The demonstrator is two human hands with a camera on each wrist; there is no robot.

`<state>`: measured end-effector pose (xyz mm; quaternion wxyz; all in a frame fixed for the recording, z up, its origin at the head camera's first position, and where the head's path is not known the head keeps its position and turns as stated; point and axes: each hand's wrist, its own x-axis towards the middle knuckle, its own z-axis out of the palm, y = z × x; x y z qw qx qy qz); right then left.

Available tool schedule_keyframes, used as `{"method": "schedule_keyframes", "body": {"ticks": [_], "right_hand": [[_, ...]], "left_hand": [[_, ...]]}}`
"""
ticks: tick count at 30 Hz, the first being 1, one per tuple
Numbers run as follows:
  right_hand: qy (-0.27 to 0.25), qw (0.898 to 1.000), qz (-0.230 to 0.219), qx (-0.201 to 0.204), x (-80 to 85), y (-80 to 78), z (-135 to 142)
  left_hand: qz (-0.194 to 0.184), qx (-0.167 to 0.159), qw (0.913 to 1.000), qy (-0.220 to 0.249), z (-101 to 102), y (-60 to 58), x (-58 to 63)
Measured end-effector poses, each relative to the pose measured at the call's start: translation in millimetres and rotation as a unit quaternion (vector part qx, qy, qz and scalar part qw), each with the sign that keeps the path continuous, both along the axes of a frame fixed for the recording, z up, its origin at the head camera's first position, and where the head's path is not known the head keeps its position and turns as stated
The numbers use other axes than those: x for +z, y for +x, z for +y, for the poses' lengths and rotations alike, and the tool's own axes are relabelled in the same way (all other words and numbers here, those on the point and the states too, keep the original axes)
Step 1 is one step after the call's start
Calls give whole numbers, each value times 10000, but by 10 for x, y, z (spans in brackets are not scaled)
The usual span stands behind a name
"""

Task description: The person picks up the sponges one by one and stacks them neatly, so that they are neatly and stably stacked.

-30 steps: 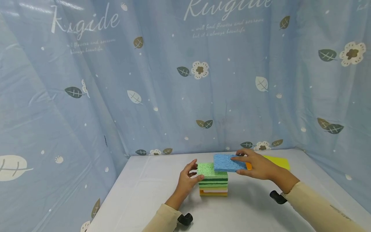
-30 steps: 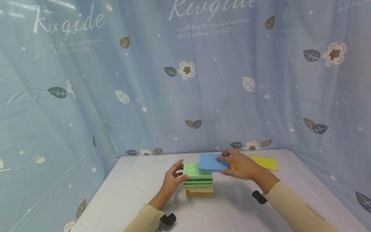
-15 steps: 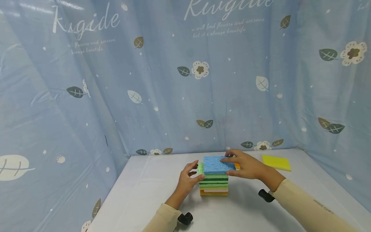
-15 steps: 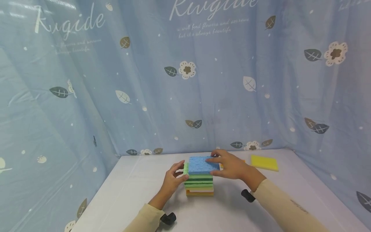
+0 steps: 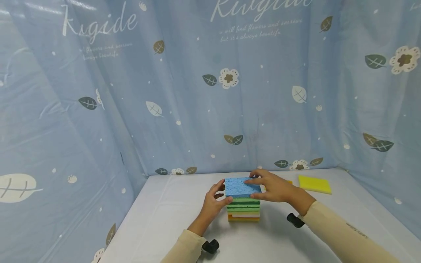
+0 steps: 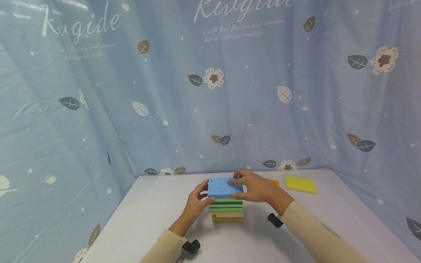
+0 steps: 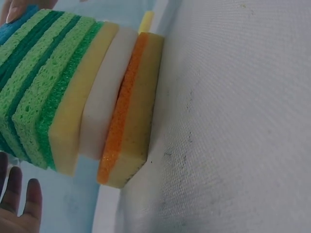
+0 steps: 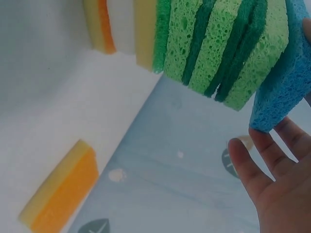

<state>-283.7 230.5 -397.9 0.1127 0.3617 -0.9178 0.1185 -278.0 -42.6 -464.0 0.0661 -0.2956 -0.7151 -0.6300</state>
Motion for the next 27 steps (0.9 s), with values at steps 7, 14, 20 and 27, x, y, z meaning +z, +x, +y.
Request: {"method": "schedule_keyframes", "body": {"ticks": [7,14,20,27], "right_hand": [[1,10000,-18,-15,-20,-17,-11],[14,10000,77,-3,-28,-19,5],[-10,10000,45,-37,-59,-20,4],[-25,9999,15,-108,-117,-43,7]], "left_hand": [[29,-9,10000,36,-10,-8,-3],[11,-33,10000,-84,-8,-22,-9],[-10,-74,9999,-80,-7,-28,-16],[-109,-87,9999,-10,-7,-19,-10]]}}
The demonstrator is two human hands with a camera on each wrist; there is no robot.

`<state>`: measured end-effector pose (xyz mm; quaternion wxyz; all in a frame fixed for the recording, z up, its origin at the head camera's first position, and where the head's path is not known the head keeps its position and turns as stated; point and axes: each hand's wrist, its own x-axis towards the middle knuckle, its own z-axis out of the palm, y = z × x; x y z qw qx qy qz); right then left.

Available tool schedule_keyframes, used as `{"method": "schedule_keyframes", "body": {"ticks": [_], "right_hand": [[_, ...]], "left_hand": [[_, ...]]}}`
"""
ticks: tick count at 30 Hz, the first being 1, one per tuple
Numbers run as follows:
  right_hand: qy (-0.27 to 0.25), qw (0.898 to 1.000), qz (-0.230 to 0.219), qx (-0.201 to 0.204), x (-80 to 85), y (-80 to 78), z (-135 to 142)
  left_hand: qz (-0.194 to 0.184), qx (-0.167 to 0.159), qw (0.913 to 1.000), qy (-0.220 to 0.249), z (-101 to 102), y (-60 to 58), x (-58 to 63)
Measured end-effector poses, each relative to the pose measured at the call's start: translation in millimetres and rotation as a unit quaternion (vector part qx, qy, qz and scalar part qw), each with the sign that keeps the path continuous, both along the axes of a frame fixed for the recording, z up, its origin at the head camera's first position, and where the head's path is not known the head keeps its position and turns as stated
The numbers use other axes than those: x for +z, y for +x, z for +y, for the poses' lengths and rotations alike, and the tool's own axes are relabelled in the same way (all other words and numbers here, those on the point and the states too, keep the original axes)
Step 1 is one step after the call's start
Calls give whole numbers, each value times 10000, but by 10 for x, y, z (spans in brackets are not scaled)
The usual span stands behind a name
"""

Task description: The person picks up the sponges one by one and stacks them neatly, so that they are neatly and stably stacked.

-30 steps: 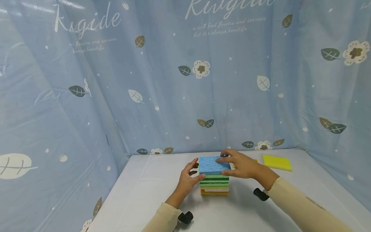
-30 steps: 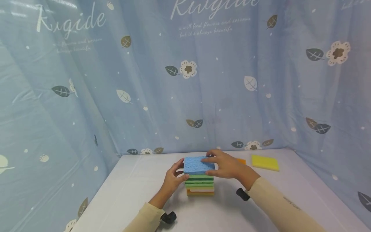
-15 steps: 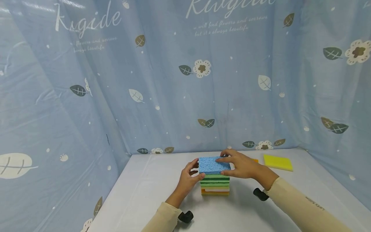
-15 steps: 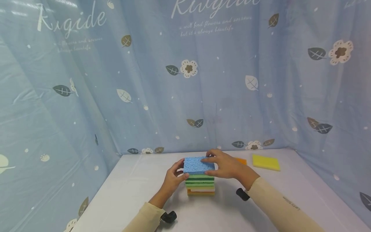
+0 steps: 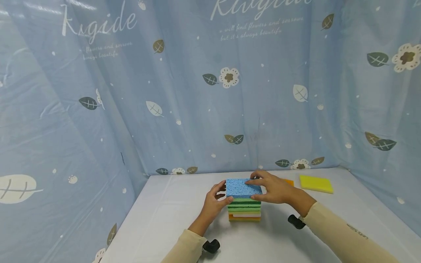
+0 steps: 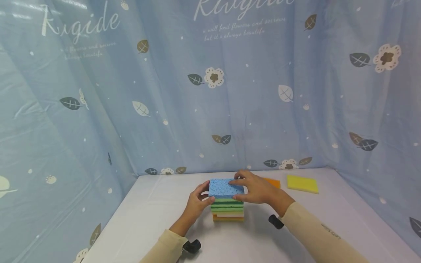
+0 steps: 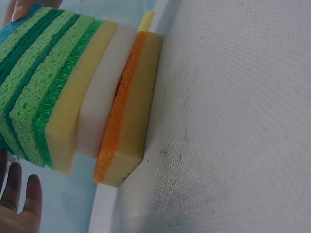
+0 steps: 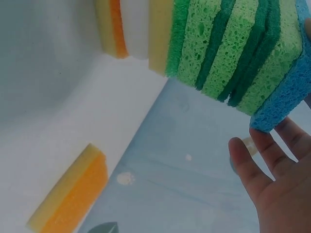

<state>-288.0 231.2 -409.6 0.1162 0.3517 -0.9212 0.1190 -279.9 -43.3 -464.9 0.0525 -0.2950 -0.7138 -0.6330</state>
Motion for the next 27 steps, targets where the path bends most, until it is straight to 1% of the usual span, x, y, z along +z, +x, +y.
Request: {"method": "schedule_keyframes", "body": {"ticks": [6,15,27], "right_hand": [[-19,10000,48,51,9,3,-3],[-35,10000,-3,60,-1,10,4],[40,10000,-19,34,8,17,9]], "left_hand": [[-34,-1,10000,25,1,9,16],[-71,-16,9999,110,5,9,-9],[1,-16,10000,21,-4,-2,-1]]}}
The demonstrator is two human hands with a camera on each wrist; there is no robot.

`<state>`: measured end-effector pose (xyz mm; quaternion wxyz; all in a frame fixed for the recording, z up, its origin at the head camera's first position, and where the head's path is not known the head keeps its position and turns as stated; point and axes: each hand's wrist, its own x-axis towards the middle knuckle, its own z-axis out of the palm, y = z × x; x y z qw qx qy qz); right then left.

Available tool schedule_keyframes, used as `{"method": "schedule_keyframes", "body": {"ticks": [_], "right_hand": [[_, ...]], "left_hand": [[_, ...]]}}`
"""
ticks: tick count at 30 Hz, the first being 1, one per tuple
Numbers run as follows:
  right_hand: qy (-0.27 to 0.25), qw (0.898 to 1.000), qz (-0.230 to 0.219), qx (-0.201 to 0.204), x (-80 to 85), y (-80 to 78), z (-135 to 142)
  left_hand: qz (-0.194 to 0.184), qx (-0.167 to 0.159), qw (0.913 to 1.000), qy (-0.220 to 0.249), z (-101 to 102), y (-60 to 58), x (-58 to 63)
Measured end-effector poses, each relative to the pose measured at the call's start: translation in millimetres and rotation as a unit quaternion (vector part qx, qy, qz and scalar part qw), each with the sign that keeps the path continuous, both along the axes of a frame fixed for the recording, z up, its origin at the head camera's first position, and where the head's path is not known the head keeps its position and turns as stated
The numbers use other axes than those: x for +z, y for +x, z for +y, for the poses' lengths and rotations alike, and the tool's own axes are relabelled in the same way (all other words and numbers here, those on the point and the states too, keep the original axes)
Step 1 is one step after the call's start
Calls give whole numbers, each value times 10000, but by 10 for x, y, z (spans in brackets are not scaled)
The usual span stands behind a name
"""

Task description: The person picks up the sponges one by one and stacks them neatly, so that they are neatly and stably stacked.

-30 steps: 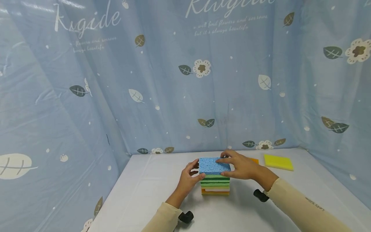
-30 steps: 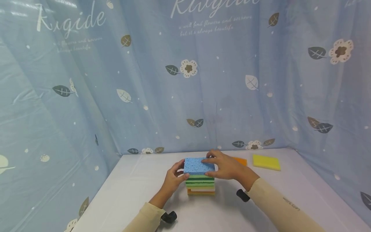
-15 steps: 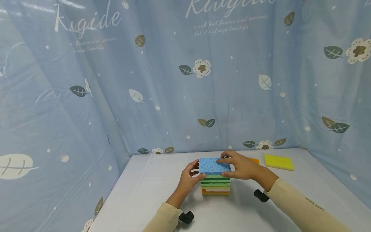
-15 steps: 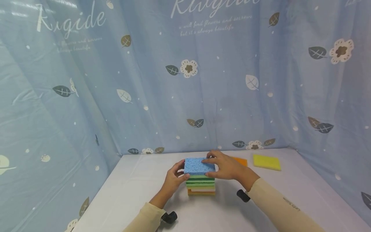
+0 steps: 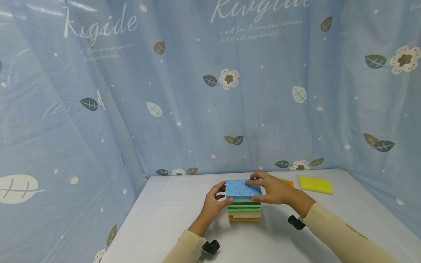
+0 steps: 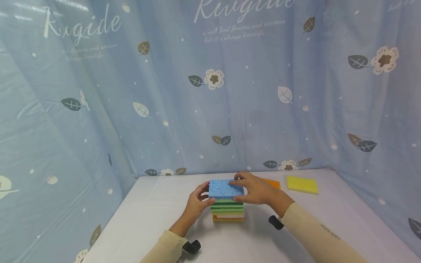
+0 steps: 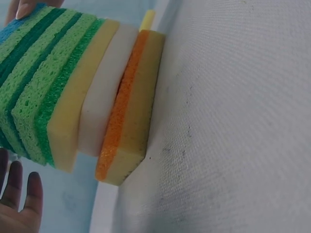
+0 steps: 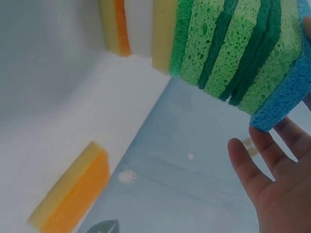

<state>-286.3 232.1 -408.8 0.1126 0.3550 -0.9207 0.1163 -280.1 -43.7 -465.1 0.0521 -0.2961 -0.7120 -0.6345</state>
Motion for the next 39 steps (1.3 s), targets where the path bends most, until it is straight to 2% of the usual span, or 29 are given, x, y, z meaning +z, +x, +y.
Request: {"method": "schedule_keyframes", "body": {"ticks": [9,16,24,28,36,39], "right_hand": [[-18,9998,-89,-186,-9,26,39],[-281,9975,-462,-450,-6,76,180],[-526,9958,-436,-610,-130,133,392],[-471,9955,-416,-703,-187,137,492],[-371,9891,-666,-1261,-362,50,723],[-377,9873,-685,-1383,-444,1,826]], "left_hand": [[-6,-48,10000,43,-5,-8,-9],[20,-151,9998,147,17,9,10],[-44,-72,9998,170,7,6,-1],[-61,-37,9998,202,5,1,-11],[64,-16,9999,82,10,-6,-11],[72,-28,9999,116,20,-50,-75]]}}
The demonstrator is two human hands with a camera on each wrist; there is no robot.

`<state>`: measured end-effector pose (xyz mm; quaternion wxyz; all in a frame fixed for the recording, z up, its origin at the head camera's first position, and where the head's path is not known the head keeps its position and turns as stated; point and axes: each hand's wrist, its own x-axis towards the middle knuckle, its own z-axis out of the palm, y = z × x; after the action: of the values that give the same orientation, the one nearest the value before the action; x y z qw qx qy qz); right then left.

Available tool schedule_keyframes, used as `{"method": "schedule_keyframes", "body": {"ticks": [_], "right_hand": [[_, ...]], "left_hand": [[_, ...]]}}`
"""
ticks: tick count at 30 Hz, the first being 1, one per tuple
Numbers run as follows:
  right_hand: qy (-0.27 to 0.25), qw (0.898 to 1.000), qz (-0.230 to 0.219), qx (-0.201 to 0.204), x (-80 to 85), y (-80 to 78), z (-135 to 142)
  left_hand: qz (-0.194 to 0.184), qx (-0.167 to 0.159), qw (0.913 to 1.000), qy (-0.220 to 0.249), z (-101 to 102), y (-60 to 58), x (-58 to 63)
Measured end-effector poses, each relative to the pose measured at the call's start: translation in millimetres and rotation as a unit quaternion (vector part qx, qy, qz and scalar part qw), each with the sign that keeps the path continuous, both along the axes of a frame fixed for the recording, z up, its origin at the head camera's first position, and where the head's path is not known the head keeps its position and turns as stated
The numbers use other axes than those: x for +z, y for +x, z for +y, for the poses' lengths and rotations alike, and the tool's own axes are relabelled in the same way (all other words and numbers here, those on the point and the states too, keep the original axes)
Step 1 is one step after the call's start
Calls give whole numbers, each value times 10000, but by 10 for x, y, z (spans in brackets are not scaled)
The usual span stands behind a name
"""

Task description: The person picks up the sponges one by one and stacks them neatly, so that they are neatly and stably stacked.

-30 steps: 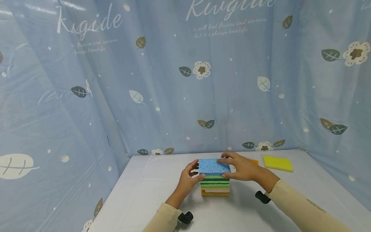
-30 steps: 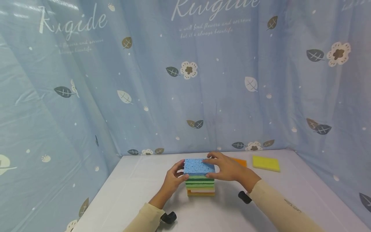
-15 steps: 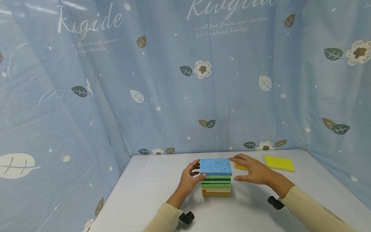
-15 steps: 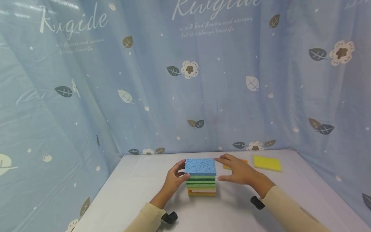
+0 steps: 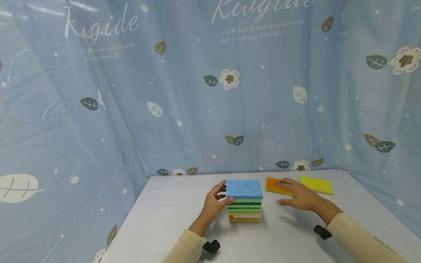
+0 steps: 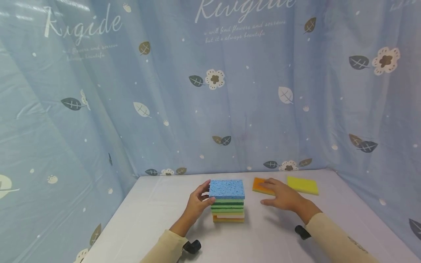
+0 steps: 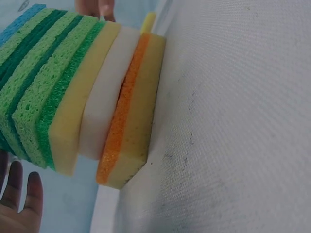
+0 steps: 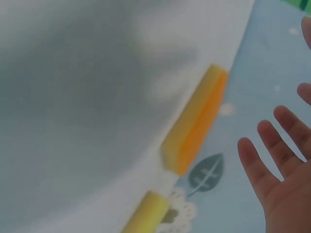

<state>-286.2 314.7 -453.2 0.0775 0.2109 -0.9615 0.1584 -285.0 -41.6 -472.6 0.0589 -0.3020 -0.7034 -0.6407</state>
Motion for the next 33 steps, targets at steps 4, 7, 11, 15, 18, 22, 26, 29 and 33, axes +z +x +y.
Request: {"method": "schedule_keyframes", "body": {"ticks": [4,7,11,15,18,22,26,29,33], "right_hand": [[-89,9998,-4,-168,-78,-67,115],[14,9994,2,-337,-130,-124,188],[208,9983,-57,-535,-173,-211,244],[315,9972,-194,-658,-216,-304,262],[410,9962,-270,-724,-254,-374,267],[392,9954,-377,-794,-275,-446,251],[436,9944,-371,-893,-283,-512,234],[440,9943,-312,-923,-290,-558,235],[356,9950,-304,-881,-308,-621,255]], "left_hand": [[35,96,9999,15,14,-110,-150],[50,197,9998,-3,23,-153,-222],[67,237,9997,2,20,-135,-202],[33,265,9996,-47,11,-137,-202],[36,283,9996,-46,7,-171,-240],[23,266,9996,-33,2,-185,-246],[-37,239,9997,-15,5,-180,-240],[-98,188,9998,5,11,-147,-203],[-140,79,9999,-12,9,-54,-72]]}}
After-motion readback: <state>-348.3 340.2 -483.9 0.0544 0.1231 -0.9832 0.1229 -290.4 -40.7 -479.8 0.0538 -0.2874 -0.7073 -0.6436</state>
